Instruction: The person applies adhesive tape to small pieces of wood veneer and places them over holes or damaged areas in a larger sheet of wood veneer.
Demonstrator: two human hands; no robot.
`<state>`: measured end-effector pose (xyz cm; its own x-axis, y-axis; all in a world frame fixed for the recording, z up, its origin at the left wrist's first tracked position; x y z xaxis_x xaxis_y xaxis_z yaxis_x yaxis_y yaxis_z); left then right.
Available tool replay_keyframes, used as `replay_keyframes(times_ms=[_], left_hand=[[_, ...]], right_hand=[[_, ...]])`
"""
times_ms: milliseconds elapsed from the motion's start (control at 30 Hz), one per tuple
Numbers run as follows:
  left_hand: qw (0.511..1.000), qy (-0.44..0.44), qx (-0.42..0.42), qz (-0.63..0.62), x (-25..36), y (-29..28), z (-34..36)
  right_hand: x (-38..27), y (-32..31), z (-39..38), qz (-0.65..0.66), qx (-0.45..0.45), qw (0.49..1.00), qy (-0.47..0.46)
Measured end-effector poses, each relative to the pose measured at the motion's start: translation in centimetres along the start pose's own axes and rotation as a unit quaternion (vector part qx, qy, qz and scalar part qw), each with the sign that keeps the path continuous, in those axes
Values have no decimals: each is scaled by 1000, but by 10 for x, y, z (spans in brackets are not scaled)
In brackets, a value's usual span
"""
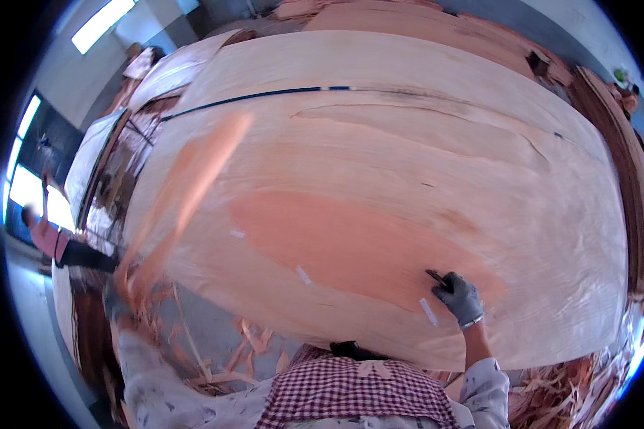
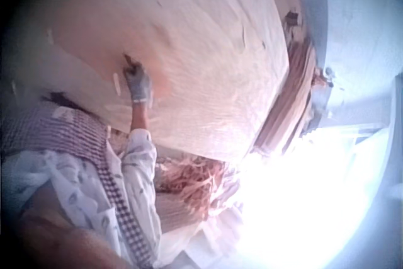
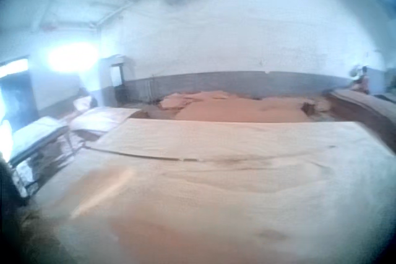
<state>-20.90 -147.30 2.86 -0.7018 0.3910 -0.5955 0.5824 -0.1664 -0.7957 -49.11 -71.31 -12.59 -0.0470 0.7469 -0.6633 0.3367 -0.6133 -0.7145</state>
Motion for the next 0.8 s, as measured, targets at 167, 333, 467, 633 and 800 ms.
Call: replay_keyframes(times_ms=[167, 333, 467, 633, 800], left_hand=[[993, 6, 12, -121, -7, 116, -16], [981, 30, 92, -170, 40, 98, -8], [947, 73, 228, -212, 50, 64, -6], [769, 308, 482, -284, 128, -16, -45], [699, 545, 342, -312, 320, -147, -184]], right_hand=[[-44, 25, -35, 162, -83, 983, -37], [-51, 57, -148, 272, -293, 912, -89], [13, 87, -218, 362, -352, 862, 39], [27, 94, -259, 320, -314, 893, -49], [15, 63, -274, 318, -170, 931, -62]])
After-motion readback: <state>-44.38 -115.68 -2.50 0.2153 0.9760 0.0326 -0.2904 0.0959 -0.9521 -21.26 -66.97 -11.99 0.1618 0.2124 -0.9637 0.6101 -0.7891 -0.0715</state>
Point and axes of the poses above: each hand's wrist, its own z-axis towards the middle knuckle, its own y-axis out of the palm, x = y × z, the point moved 9 cm from there along z, towards the middle knuckle, and after that the axes turned 8 degrees about z, right-handed, at the moved point
